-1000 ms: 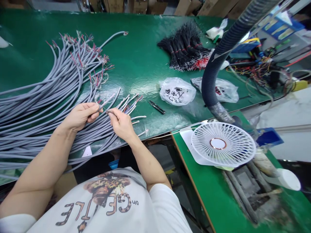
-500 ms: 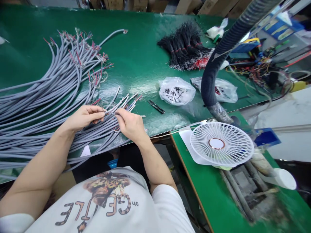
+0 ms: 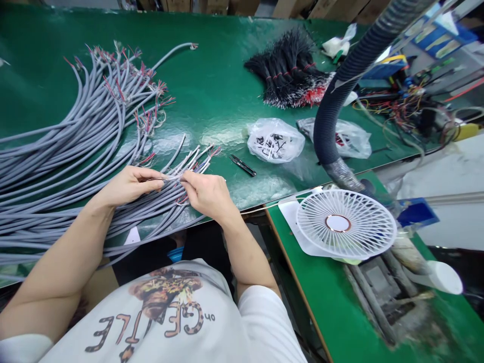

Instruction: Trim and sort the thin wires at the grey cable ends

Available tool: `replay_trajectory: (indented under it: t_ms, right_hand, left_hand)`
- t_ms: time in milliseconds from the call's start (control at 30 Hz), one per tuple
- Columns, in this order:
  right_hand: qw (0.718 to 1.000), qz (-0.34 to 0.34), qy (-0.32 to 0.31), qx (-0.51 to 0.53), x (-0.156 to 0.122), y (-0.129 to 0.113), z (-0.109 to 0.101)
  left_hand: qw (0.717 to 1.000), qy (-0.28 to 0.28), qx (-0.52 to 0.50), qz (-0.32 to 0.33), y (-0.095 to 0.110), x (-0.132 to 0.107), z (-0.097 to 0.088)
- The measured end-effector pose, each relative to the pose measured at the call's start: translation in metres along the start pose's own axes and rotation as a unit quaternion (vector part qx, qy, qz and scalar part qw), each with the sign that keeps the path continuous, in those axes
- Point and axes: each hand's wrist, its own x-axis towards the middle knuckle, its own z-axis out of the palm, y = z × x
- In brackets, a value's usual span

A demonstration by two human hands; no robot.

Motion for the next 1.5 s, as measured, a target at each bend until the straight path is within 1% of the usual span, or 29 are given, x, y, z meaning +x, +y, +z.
replay_trajectory:
  t_ms: [200,333,433,700,800,900,1067,1200,1300,1367,1500]
  right_hand:
    - [0.999,-0.040,-0.023,0.019,0.005,0.009,-0.003]
    - [0.997,-0.053,-0.019,0.048,0.008,0.015,-0.002]
    - [0.995,-0.064,-0.013,0.076,0.009,0.018,0.001]
    - [0.987,-0.118,0.017,0.106,0.012,0.033,0.012]
    - [0.983,-0.126,0.019,0.130,0.014,0.034,0.014]
    - [0.980,-0.132,0.022,0.148,0.014,0.032,0.014]
    - [0.984,-0.103,0.014,0.143,0.011,0.031,0.016]
    - [0.983,-0.075,0.024,0.167,0.009,0.030,0.025]
    - [0.968,-0.085,0.028,0.235,0.008,0.026,0.033]
    - [0.954,-0.083,0.025,0.288,0.007,0.021,0.034]
    - [0.919,-0.028,0.014,0.393,-0.001,0.016,0.028]
  left_hand:
    - [0.999,-0.011,0.033,0.014,-0.001,-0.001,-0.003]
    - [0.999,-0.018,0.032,0.026,-0.002,-0.001,-0.005]
    - [0.999,-0.026,0.030,0.022,-0.004,0.000,-0.006]
    - [0.997,-0.062,-0.027,0.020,-0.003,0.000,-0.011]
    - [0.996,-0.074,-0.044,0.019,-0.002,0.000,-0.013]
    - [0.996,-0.071,-0.053,0.018,-0.001,0.000,-0.013]
    - [0.998,-0.050,-0.016,0.029,-0.004,0.001,-0.010]
    - [0.997,-0.020,0.045,0.056,-0.009,0.004,-0.006]
    - [0.994,-0.009,0.072,0.077,-0.009,0.006,-0.003]
    - [0.994,-0.009,0.076,0.081,-0.008,0.005,-0.002]
    - [0.994,-0.001,0.085,0.075,-0.005,0.003,-0.001]
